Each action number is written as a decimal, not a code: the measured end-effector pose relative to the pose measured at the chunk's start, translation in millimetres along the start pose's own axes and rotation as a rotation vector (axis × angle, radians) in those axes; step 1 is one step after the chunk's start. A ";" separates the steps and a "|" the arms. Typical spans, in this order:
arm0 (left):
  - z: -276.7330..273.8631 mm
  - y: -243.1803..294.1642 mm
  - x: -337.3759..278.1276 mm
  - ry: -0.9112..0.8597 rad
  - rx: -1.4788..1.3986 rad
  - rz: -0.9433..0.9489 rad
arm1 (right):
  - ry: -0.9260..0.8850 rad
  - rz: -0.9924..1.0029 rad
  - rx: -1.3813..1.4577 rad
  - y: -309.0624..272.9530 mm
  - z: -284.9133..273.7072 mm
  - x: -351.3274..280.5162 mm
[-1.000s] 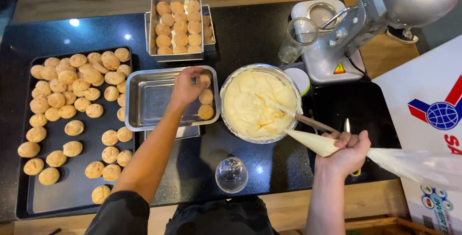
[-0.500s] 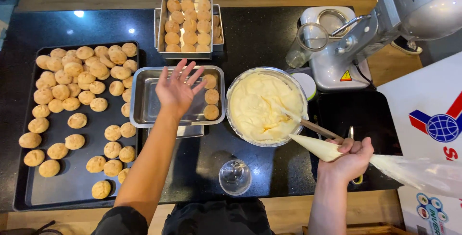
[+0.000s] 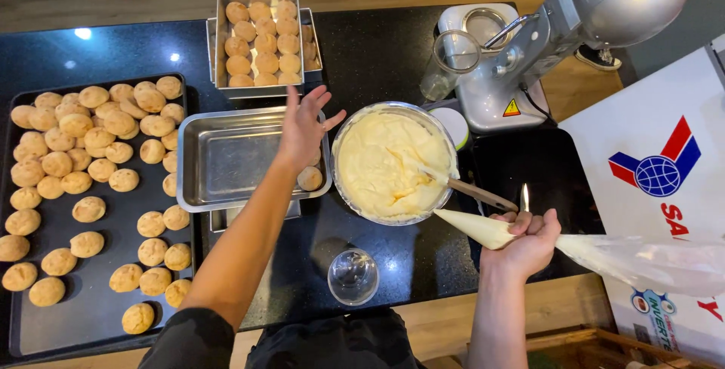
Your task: The person holds a piping bag filled with cream and inserts its tip into small round breads one at a time, squeezing cream into each and placing the filled bread into a metal tray. Near the end they refill the piping bag with cream from the bowl using a spatula.
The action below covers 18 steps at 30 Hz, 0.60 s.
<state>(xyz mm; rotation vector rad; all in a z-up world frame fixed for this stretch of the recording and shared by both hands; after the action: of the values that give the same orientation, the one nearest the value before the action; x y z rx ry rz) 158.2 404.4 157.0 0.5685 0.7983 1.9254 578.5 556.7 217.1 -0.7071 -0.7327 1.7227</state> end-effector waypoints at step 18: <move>26.7 19.8 33.5 0.046 0.443 -0.198 | 0.046 -0.049 -0.015 -13.8 -14.5 -5.5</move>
<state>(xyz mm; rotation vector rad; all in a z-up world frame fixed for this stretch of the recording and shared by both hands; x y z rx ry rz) 149.4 435.3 191.5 0.6817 1.2766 1.5901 599.1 556.3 219.1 -0.7314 -0.7264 1.6528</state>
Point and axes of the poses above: each hand's wrist, its own x-axis towards the middle knuckle, its own z-axis out of the palm, y = z × x, the point moved 7 cm from there along x, towards the middle knuckle, and after that the axes turned 15 degrees about -y, right-handed, at the moved point
